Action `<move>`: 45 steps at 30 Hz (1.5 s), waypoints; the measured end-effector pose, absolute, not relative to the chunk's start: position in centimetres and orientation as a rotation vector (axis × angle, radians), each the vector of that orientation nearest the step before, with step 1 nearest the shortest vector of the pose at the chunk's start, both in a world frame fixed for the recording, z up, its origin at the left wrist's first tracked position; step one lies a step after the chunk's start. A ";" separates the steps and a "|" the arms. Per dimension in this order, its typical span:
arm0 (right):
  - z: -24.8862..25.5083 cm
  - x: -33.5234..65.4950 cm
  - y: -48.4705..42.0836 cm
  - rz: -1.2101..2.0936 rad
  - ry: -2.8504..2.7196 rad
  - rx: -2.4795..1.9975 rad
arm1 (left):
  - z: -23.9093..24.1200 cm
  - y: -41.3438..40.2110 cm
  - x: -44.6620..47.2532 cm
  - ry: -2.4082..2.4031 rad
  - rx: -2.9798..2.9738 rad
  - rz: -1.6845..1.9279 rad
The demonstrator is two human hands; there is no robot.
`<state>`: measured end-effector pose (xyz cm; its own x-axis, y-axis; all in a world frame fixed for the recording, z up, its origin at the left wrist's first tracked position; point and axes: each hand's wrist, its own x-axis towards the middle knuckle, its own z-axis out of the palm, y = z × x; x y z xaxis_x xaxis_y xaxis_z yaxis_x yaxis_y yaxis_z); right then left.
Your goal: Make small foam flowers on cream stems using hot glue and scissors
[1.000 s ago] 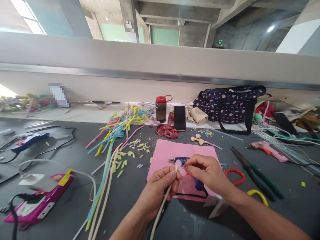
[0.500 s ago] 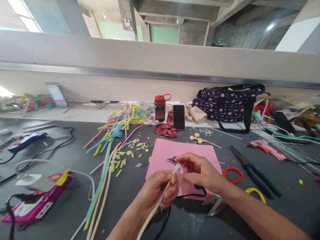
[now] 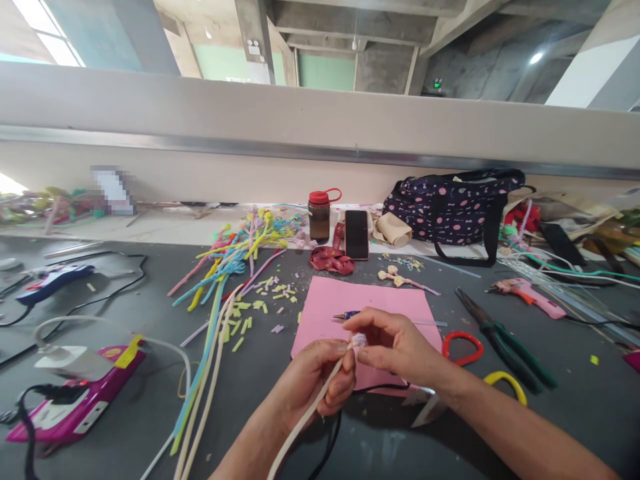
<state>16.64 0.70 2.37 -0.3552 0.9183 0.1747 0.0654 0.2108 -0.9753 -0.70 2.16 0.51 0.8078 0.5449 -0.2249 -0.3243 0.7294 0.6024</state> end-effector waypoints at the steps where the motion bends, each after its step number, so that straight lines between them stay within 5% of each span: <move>1: 2.3 16.6 0.7 1.262 -1.625 -0.956 | 0.5 2.2 -0.7 0.438 0.590 0.500; 12: 2.7 16.8 0.5 0.938 -1.795 -1.143 | 0.7 2.3 -0.5 0.769 0.863 0.689; 20: 1.8 16.8 0.8 1.264 -1.643 -1.173 | 0.4 2.3 -0.5 0.720 0.791 0.739; 45: 2.0 18.0 1.9 1.109 -1.586 -1.309 | 0.0 2.7 -0.9 0.702 0.710 0.661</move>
